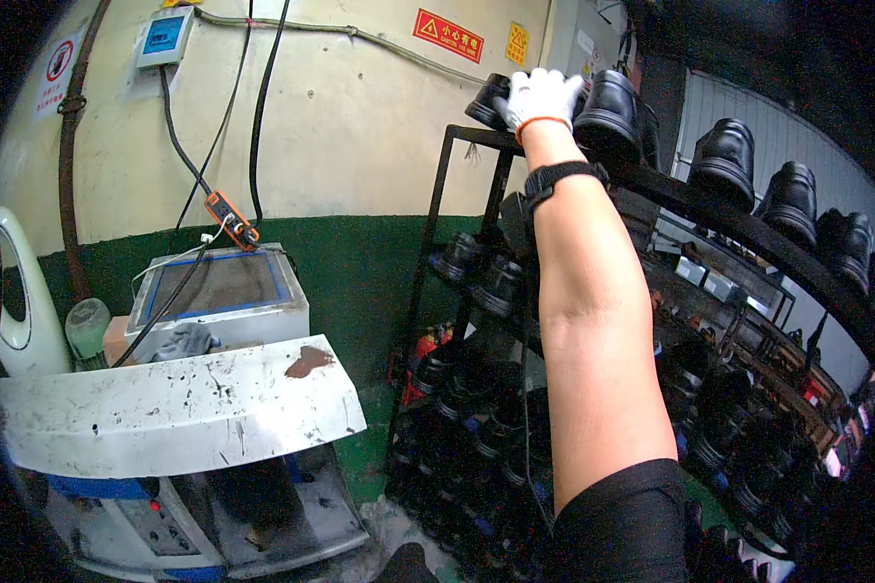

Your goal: Polishing black leather shoes using a rotating brush machine.

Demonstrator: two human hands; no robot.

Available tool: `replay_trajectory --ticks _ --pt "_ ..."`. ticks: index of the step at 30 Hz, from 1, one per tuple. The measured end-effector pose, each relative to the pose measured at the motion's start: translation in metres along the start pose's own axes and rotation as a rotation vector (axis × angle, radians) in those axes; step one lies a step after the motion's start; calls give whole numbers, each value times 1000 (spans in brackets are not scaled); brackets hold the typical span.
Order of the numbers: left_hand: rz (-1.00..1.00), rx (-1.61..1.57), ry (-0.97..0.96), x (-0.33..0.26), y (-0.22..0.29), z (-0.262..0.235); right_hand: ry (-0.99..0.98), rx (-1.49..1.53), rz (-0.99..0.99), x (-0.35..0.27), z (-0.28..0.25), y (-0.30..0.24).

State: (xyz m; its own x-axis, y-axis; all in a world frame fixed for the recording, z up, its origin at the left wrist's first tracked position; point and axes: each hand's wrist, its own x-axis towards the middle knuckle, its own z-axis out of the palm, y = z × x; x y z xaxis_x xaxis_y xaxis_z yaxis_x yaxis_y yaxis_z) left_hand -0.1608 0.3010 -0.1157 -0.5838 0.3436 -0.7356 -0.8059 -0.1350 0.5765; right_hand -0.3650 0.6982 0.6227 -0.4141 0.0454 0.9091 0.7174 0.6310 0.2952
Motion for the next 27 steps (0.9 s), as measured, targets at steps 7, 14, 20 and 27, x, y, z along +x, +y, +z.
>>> replay_trajectory --ticks 7,14,20,27 --pt "37 -13 76 -12 6 21 201 61 -251 -19 22 21" --pt "37 4 -70 7 -17 -5 174 102 -12 -29 -51 124" --pt "142 74 -205 -13 -5 20 447 375 -276 -140 -131 134" --pt "360 -532 -690 -153 58 142 -240 1422 -445 -464 -233 51"
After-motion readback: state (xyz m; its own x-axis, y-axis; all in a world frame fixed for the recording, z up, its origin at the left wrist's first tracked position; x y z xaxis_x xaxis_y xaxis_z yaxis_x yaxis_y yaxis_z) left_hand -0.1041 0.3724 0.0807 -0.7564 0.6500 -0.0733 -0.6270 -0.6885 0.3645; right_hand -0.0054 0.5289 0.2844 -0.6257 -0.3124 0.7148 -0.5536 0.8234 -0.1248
